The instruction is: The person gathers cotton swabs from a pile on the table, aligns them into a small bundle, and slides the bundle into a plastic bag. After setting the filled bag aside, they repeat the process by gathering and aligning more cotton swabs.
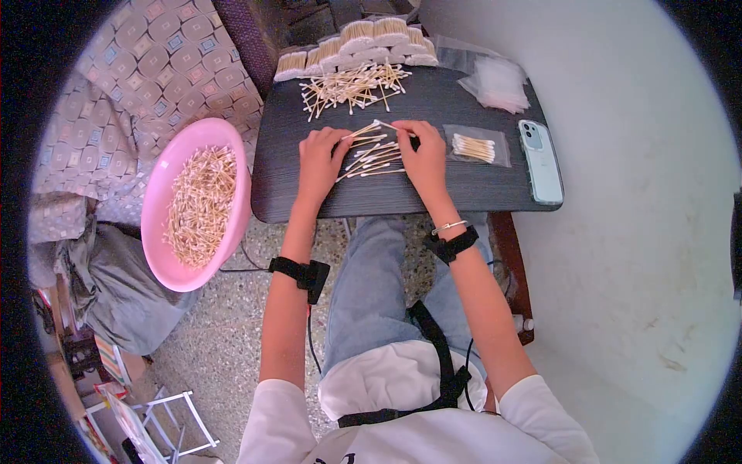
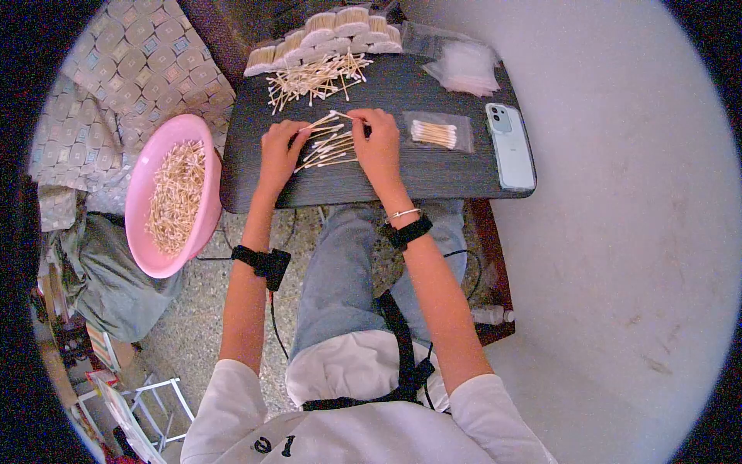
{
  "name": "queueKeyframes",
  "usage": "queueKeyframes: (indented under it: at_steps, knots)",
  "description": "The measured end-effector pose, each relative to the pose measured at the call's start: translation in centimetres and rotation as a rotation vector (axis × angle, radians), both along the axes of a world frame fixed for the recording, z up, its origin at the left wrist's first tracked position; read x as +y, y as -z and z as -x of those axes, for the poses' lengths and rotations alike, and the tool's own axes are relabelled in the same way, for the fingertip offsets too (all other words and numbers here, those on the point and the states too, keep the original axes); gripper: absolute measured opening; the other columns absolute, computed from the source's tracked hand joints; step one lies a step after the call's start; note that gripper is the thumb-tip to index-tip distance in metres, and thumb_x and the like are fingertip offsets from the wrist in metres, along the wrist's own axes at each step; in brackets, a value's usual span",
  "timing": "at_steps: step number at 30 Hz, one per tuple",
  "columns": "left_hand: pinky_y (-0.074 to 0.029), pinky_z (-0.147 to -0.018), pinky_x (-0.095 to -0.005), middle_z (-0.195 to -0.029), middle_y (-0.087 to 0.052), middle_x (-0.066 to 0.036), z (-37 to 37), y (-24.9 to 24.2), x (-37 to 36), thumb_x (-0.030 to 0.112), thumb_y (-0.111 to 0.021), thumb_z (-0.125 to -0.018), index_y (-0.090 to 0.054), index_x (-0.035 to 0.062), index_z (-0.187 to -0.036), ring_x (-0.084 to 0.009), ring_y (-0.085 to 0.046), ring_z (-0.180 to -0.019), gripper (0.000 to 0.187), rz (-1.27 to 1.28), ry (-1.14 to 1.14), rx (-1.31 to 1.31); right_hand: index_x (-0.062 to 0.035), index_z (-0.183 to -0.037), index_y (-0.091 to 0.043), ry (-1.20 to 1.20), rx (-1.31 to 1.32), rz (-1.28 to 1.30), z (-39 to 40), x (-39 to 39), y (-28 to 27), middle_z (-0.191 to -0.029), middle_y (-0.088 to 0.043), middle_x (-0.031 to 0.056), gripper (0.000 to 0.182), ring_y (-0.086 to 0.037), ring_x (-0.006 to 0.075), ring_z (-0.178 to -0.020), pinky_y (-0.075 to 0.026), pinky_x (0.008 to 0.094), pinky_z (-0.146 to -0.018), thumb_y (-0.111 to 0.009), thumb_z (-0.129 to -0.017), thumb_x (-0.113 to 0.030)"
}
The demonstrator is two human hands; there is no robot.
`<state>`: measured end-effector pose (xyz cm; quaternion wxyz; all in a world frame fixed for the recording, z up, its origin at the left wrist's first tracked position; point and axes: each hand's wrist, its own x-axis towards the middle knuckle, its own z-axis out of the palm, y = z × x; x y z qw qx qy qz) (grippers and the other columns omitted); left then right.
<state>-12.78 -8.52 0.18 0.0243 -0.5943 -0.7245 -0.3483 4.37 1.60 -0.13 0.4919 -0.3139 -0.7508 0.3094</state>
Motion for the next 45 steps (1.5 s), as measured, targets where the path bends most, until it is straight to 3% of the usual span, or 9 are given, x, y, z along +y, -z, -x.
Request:
queueKeyframes:
  at_steps: [10,13,19,28,34,45]
  knots:
    - [-0.038,-0.088,-0.0389,-0.094,-0.062,-0.002,0.14,0.17,0.23,0.024,-0.064,-0.089,-0.072,0.0124,-0.101,-0.0249,-0.052,-0.100,0.018,-0.080,0.022,-0.023,-0.0052,-0.093,-0.068,0.023,0.019,-0.002,-0.10,0.10,0.04,-0.088,-0.065,0.0123,0.011,-0.059,0.0322,-0.087,-0.046,0.0409,-0.080,-0.061,-0.085,-0.008]
    - [-0.038,-0.089,-0.0382,-0.093,-0.063,-0.003,-0.05,-0.06,0.10,0.022,-0.065,-0.089,-0.072,0.0122,-0.102,-0.0247,-0.053,-0.098,0.018,-0.071,0.018,-0.086,-0.0049,-0.096,-0.070,0.019,-0.036,-0.017,-0.36,0.15,-0.03,-0.091,-0.067,0.0108,0.013,-0.061,0.0276,-0.089,-0.047,0.0361,-0.081,-0.060,-0.088,-0.008]
    - [-0.041,-0.086,-0.0381,-0.090,-0.068,-0.006,-0.05,-0.12,0.22,0.021,-0.066,-0.088,-0.073,0.0098,-0.098,-0.0262,-0.057,-0.090,0.017,-0.159,0.000,-0.212,-0.0051,-0.096,-0.070,0.010,-0.030,-0.037,-0.26,0.20,0.13,-0.089,-0.066,0.0108,0.013,-0.060,0.0275,-0.087,-0.047,0.0364,-0.079,-0.060,-0.088,-0.009]
    - [-0.042,-0.087,-0.0388,-0.091,-0.068,-0.009,0.04,-0.45,0.16,0.020,-0.068,-0.087,-0.072,0.0070,-0.093,-0.0288,-0.057,-0.092,0.015,-0.160,-0.011,-0.077,-0.0051,-0.096,-0.070,0.011,-0.061,-0.038,-0.34,0.14,0.01,-0.088,-0.066,0.0102,0.013,-0.060,0.0270,-0.085,-0.046,0.0361,-0.078,-0.061,-0.087,-0.008]
    - [-0.041,-0.089,-0.0386,-0.090,-0.068,-0.009,0.33,0.15,0.46,0.019,-0.067,-0.087,-0.072,0.0065,-0.094,-0.0288,-0.057,-0.092,0.015,-0.166,-0.037,-0.146,-0.0053,-0.095,-0.070,0.000,-0.043,-0.045,-0.30,0.20,0.08,-0.089,-0.066,0.0096,0.012,-0.060,0.0264,-0.086,-0.046,0.0358,-0.079,-0.061,-0.087,-0.008]
    - [-0.039,-0.094,-0.0358,-0.093,-0.067,-0.003,0.51,0.30,0.37,0.021,-0.071,-0.082,-0.078,0.0159,-0.094,-0.0246,-0.052,-0.102,0.014,-0.101,-0.054,-0.099,-0.0052,-0.093,-0.069,0.002,-0.057,-0.052,-0.27,0.19,0.00,-0.086,-0.066,0.0095,0.011,-0.060,0.0270,-0.084,-0.046,0.0361,-0.077,-0.060,-0.087,-0.008]
